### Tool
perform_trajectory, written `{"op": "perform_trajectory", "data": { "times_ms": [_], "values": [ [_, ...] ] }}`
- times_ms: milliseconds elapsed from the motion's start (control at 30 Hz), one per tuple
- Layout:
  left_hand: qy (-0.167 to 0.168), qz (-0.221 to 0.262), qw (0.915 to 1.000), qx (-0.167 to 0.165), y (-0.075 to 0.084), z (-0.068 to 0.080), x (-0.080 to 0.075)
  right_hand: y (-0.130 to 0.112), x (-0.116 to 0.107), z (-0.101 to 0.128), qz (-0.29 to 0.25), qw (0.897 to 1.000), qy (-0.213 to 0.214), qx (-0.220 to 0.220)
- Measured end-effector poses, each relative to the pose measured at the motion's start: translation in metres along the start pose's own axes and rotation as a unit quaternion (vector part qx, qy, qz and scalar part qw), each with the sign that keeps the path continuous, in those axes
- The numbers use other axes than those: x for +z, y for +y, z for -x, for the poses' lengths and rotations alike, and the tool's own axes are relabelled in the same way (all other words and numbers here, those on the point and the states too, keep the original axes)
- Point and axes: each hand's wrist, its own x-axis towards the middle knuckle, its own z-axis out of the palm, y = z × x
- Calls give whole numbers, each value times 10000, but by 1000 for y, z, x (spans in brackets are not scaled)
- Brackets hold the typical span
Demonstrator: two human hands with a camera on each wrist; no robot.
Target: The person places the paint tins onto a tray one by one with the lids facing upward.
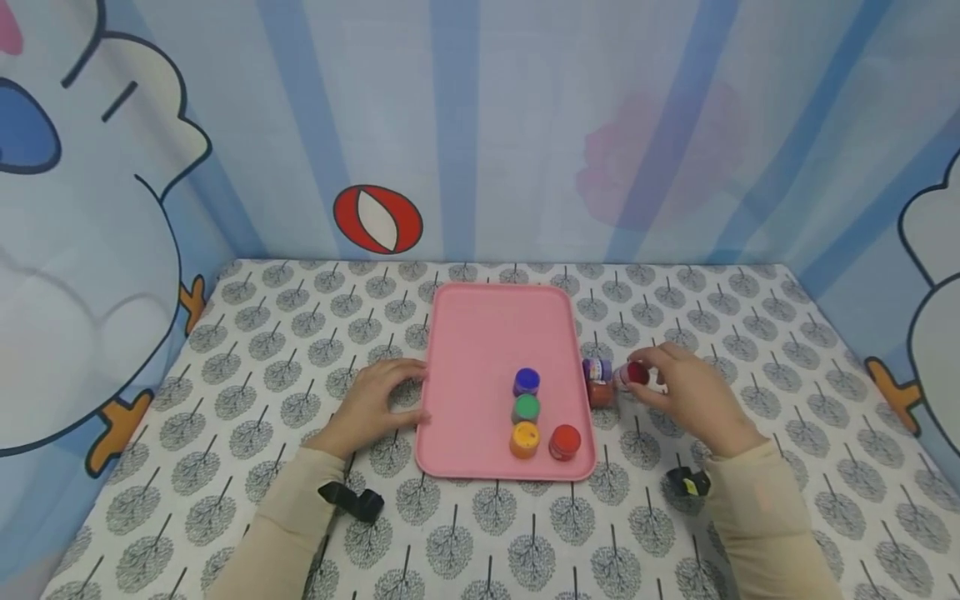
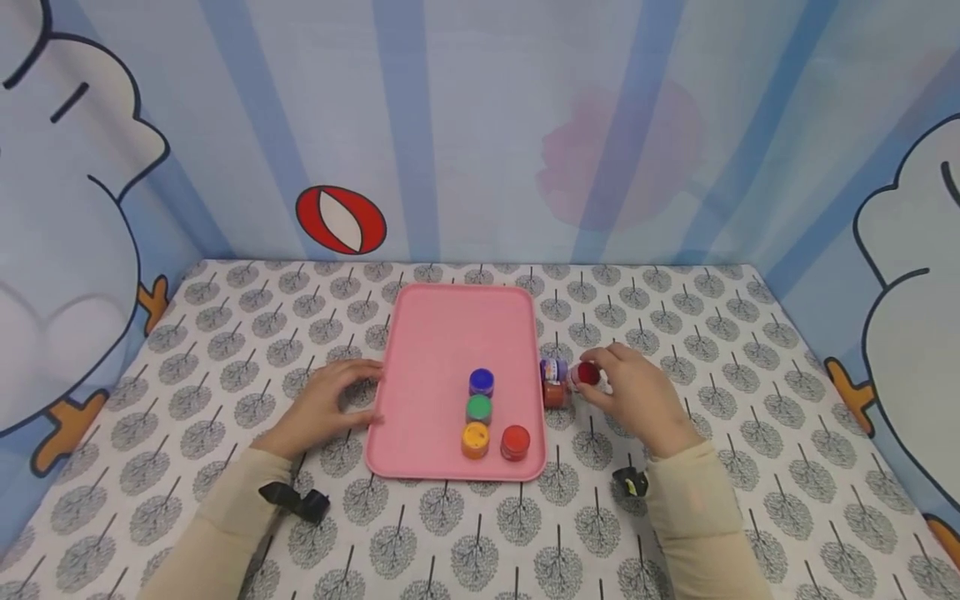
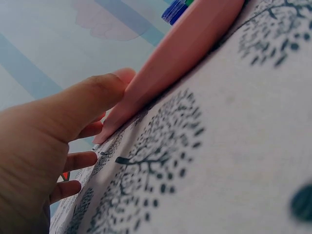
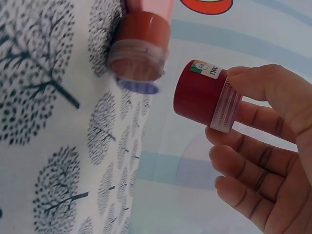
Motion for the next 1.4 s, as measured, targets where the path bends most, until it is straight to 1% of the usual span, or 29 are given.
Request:
{"op": "perform_trajectory", "data": {
  "times_ms": [267, 533, 700, 833, 1100, 1400],
  "values": [
    [-79, 3, 9999, -114, 3, 1, 0, -15, -1, 1, 52, 9992, 122, -369],
    [-84, -64, 9999, -79, 2, 1, 0, -31, 8, -1, 103, 9975, 77, -688],
    [-73, -87, 9999, -55, 1, 2, 0, -38, 15, -2, 4, 9953, 93, -968],
    [-105, -79, 9999, -68, 1, 1, 0, -42, 20, -3, -90, 9943, -4, -1061],
    [-110, -71, 9999, -67, 1, 1, 0, -47, 30, -5, -69, 9926, -106, -1204],
    [-117, -44, 9999, -60, 3, 0, -1, -48, 36, -6, -156, 9922, -350, -1185]
  ]
}}
